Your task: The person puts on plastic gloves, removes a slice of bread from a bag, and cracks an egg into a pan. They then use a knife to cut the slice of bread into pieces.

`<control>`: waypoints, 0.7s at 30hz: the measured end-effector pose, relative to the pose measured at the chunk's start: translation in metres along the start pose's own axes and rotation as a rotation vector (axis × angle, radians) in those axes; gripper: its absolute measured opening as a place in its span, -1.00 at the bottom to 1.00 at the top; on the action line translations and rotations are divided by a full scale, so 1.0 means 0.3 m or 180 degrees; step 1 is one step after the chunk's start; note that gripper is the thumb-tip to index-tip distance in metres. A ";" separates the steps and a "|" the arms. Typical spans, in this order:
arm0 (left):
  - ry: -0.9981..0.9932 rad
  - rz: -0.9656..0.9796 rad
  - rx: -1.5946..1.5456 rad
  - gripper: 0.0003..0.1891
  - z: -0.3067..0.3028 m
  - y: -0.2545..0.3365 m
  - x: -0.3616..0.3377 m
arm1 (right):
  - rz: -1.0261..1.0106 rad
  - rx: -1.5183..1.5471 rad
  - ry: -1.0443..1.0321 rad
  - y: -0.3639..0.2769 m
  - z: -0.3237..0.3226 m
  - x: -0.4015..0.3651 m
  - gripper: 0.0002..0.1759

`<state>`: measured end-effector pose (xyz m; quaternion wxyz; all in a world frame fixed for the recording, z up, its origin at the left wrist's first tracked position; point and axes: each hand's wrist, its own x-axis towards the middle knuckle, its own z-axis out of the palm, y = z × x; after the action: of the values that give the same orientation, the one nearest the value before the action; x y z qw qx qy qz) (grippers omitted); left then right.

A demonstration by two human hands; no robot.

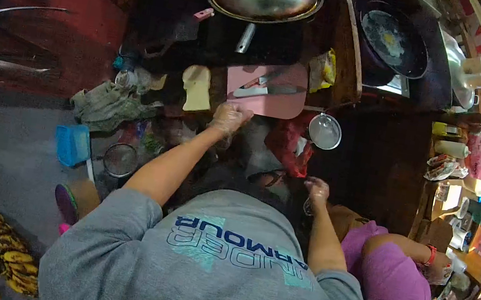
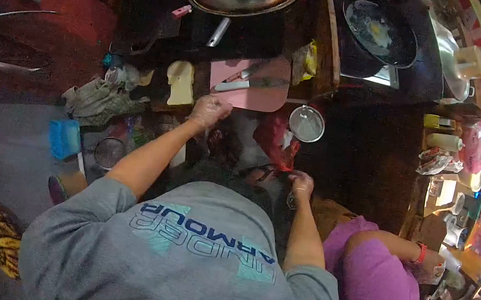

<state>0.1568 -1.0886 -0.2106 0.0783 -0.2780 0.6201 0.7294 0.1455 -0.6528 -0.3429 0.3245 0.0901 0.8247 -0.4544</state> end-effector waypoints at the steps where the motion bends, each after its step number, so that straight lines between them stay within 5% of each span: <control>1: 0.0253 0.0570 0.1831 -0.82 0.013 0.083 -0.010 | 0.0052 0.0462 -0.0069 0.028 0.008 0.008 -0.72; 2: 0.0518 0.1149 0.3660 -0.90 0.018 0.148 -0.015 | 0.0050 0.0445 -0.0029 -0.018 0.011 -0.008 -0.72; 3: 0.0602 0.2005 0.3773 -0.76 -0.016 0.075 0.074 | 0.0382 -0.0012 0.0019 -0.087 0.021 -0.038 -0.73; 4: 0.0590 0.2031 0.3738 -0.76 -0.031 0.023 0.165 | 0.0721 -0.0469 0.0067 -0.138 0.036 -0.054 -0.73; 7: 0.0568 0.2876 0.4958 -0.59 0.000 0.031 0.256 | 0.0420 -0.0027 0.0016 -0.116 0.121 -0.052 -0.84; 8: 0.0576 0.2875 0.4910 -0.59 0.028 0.039 0.278 | 0.0383 0.0323 -0.0054 -0.117 0.150 -0.044 -0.83; 11: -0.0838 0.1182 0.5295 -0.65 0.097 0.132 0.350 | 0.0136 -0.0456 -0.0034 -0.270 0.213 -0.045 -0.77; 14: -0.0648 0.1719 0.4851 -0.68 0.089 0.154 0.272 | -0.0102 -0.0942 -0.0267 -0.550 0.272 -0.085 -0.72; 17: -0.0491 0.1084 0.4051 -0.74 -0.015 0.288 0.108 | -0.0187 -0.2132 -0.1232 -1.009 0.311 -0.211 -0.51; 18: -0.0192 0.0957 0.3686 -0.74 -0.056 0.307 0.039 | -0.0214 -0.2140 -0.1255 -1.059 0.354 -0.199 -0.51; 20: 0.0144 0.2024 0.3340 -0.80 -0.220 0.137 -0.037 | -0.0631 -0.2977 -0.0998 -1.137 0.447 -0.175 -0.48; 21: 0.0191 0.1540 0.3143 -0.78 -0.282 0.183 -0.129 | -0.0945 -0.3175 -0.0934 -1.153 0.504 -0.148 -0.55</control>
<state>0.1899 -1.1720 -0.1503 0.0118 -0.0784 0.9368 0.3409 0.0949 -0.9660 -0.1335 0.3719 -0.2568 0.8902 -0.0565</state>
